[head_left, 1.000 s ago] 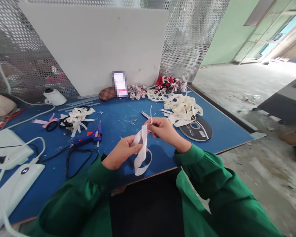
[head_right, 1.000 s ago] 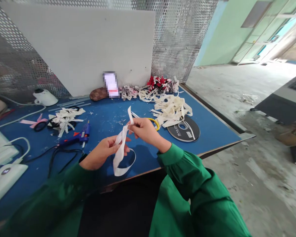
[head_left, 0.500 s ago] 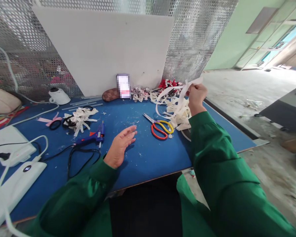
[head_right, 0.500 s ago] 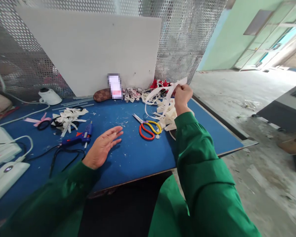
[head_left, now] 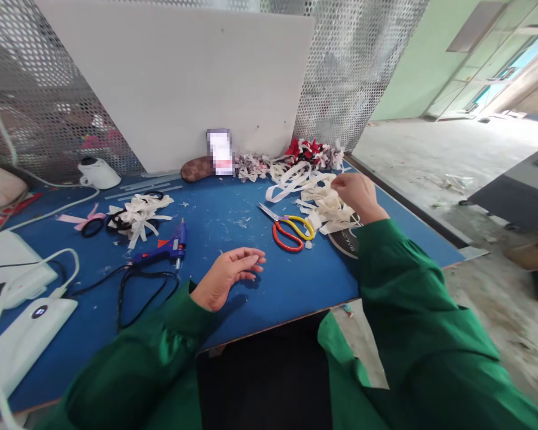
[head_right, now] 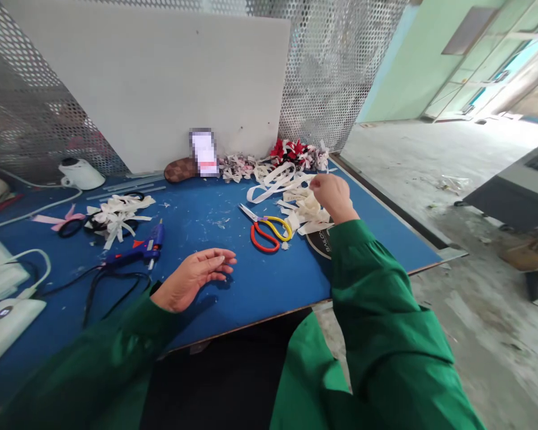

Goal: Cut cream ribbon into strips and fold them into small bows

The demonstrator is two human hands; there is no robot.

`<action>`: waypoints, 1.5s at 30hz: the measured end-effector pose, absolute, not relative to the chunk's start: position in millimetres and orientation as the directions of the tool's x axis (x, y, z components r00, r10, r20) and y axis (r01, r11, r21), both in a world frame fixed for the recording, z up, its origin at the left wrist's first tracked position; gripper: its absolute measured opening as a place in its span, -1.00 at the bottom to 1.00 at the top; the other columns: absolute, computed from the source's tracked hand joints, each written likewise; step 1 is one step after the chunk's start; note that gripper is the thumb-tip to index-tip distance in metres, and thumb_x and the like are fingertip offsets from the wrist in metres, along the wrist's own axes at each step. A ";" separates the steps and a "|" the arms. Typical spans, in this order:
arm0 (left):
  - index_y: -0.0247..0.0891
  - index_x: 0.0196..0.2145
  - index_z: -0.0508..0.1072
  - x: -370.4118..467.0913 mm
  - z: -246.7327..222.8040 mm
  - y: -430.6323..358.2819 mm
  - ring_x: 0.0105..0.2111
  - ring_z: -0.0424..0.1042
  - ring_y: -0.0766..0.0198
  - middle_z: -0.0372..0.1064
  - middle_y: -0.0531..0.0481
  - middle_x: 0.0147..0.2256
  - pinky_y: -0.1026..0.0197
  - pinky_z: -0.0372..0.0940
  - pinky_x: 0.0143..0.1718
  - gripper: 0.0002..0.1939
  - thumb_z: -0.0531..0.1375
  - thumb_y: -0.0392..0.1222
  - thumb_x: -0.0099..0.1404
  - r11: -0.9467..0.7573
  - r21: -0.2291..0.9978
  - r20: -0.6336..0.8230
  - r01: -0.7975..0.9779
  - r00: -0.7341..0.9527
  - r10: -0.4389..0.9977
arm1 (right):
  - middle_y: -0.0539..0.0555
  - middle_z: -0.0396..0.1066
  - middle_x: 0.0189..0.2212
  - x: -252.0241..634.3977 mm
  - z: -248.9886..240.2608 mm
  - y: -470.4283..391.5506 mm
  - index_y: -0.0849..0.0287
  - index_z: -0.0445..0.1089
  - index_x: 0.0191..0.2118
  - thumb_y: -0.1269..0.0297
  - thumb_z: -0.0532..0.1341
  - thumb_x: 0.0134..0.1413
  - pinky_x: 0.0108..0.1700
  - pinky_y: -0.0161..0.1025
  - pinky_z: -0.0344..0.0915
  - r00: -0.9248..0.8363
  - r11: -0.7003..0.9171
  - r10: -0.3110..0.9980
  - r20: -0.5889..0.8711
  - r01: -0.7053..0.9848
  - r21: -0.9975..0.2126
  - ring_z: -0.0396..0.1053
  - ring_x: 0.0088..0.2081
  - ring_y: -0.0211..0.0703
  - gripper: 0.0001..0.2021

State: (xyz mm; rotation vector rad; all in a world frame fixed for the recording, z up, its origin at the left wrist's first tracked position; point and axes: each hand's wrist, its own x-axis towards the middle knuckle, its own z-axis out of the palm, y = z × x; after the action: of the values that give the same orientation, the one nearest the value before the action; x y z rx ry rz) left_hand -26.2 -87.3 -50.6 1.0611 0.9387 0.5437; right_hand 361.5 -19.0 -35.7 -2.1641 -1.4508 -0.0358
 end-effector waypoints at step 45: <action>-0.24 -0.43 0.56 -11.6 15.3 -96.7 -0.68 0.06 0.42 0.14 0.16 -0.70 0.25 0.09 -0.51 -0.65 0.32 0.12 0.26 0.077 0.997 -0.058 -0.005 0.599 0.799 | -0.05 0.41 -0.60 230.3 37.9 -133.9 0.21 0.51 -0.33 0.04 0.35 0.14 -0.68 -0.36 -0.15 -0.378 0.057 0.926 -0.020 0.190 -0.980 0.01 -0.69 -0.45 -0.71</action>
State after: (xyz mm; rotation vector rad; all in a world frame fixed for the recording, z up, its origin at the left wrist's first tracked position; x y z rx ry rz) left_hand -11.6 -96.7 15.3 1.3746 0.7412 0.6932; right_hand 230.3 -133.9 37.9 -1.1326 -1.6566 1.3752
